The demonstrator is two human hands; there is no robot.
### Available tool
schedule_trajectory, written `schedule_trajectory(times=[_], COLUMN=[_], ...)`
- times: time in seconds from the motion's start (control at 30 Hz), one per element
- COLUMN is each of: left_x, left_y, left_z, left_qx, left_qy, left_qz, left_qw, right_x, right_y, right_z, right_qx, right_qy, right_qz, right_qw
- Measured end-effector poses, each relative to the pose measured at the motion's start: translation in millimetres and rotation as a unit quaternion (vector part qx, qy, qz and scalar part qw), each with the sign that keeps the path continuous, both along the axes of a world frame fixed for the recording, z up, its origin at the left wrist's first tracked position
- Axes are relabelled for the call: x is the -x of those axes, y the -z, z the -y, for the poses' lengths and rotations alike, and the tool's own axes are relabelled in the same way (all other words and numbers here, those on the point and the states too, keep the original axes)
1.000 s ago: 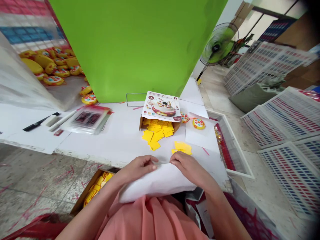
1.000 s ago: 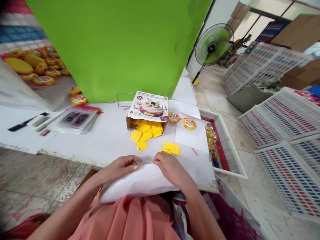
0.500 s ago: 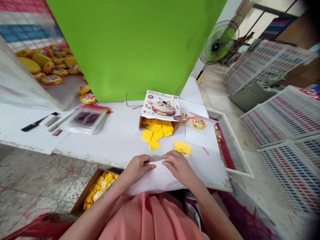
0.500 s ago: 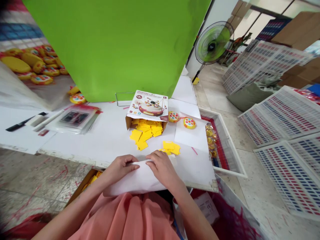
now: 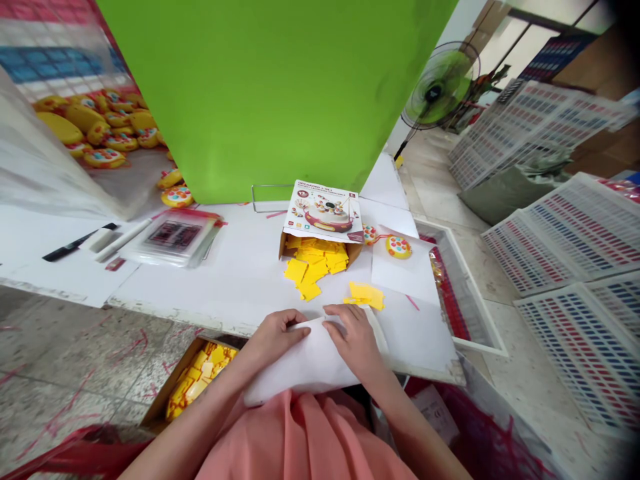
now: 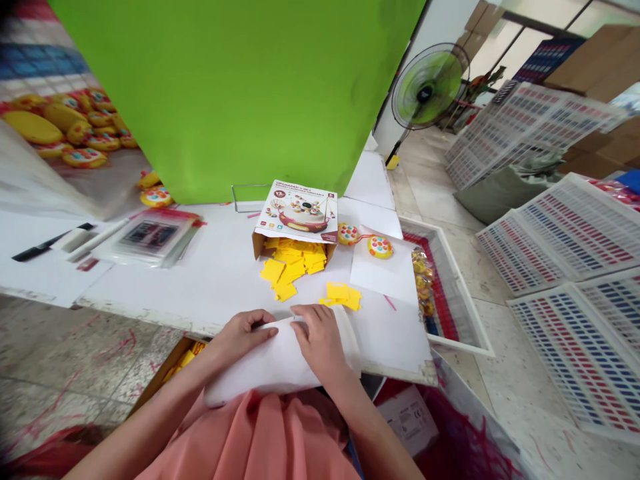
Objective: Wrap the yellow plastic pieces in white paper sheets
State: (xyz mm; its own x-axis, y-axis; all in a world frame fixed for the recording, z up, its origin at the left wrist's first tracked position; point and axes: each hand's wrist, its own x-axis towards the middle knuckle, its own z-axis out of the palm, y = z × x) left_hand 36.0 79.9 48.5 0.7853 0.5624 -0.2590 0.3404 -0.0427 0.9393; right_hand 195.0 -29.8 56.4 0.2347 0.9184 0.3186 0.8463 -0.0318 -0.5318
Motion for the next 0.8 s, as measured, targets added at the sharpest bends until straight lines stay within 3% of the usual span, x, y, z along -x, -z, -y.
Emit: schedule_trajectory(times=[0.2,0.6,0.8], left_x=[0.6,-0.7,4.6], left_y=[-1.6,-1.6,1.8], left_z=[-1.2,-2.1,-2.5], left_qx=[0.0,-0.03,-0.045], left_qy=[-0.005,0.012,0.016], left_qz=[0.006,-0.02,-0.049], left_qw=[1.0,0.999,0.998], right_x=[-0.2,4.3,-4.4], right_y=[1.9,2.9,10.0], right_z=[-2.4,-8.5,-28.2], right_qx=[0.01,0.026,0.005], right_qy=[0.015,0.01,0.039], right_qz=[0.022,-0.092,-0.067], right_qw=[1.0,0.995,0.997])
